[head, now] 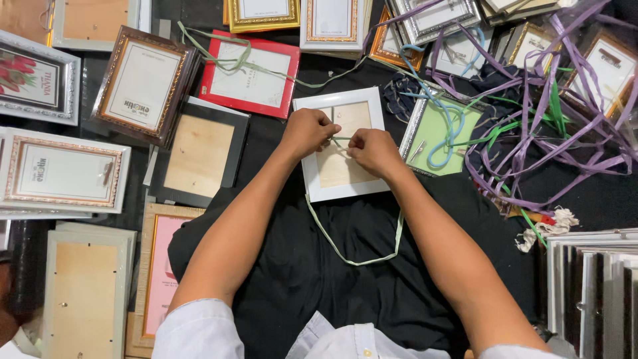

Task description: The person ties green ribbons around stacks of white photo frames. They loop the ribbon through the frame's hanging hardware, pull it tight, and tie a knot to secure the frames together. The person repeats this process for multiple stacks of frames.

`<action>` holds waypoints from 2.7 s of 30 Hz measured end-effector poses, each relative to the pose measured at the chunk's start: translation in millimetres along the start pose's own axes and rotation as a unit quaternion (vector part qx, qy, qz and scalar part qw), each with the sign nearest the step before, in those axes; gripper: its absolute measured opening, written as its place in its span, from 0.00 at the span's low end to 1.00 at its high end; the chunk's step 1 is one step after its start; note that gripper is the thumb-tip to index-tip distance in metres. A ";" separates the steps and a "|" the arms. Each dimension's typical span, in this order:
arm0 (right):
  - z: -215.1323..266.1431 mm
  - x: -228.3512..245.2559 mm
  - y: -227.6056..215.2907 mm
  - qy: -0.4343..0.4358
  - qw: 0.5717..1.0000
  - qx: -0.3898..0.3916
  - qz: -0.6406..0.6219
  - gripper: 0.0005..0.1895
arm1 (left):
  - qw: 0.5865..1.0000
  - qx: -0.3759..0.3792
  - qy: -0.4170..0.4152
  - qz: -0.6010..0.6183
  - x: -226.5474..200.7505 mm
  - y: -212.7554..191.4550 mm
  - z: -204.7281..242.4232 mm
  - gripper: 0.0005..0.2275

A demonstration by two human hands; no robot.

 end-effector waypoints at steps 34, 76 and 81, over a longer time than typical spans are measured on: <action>22.9 2.0 29.7 0.075 0.978 0.113 0.156 0.15 | 0.963 -0.009 0.065 -0.262 27.1 1.5 -51.2 0.12; 28.6 17.0 -37.5 0.121 0.982 0.094 0.111 0.16 | 0.968 0.025 0.071 -0.239 8.1 4.2 -45.4 0.13; 24.3 14.5 -31.4 0.100 0.990 0.069 0.070 0.18 | 0.981 0.030 0.076 -0.174 15.8 8.5 -53.2 0.15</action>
Point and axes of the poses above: each hand's wrist, its own z-axis away from the middle knuckle, its own y-axis out of the palm, x = y × z, the point moved 2 cm from there along -z, towards the middle knuckle, and after that the axes turned 13 degrees about x, right-handed, at the moved point
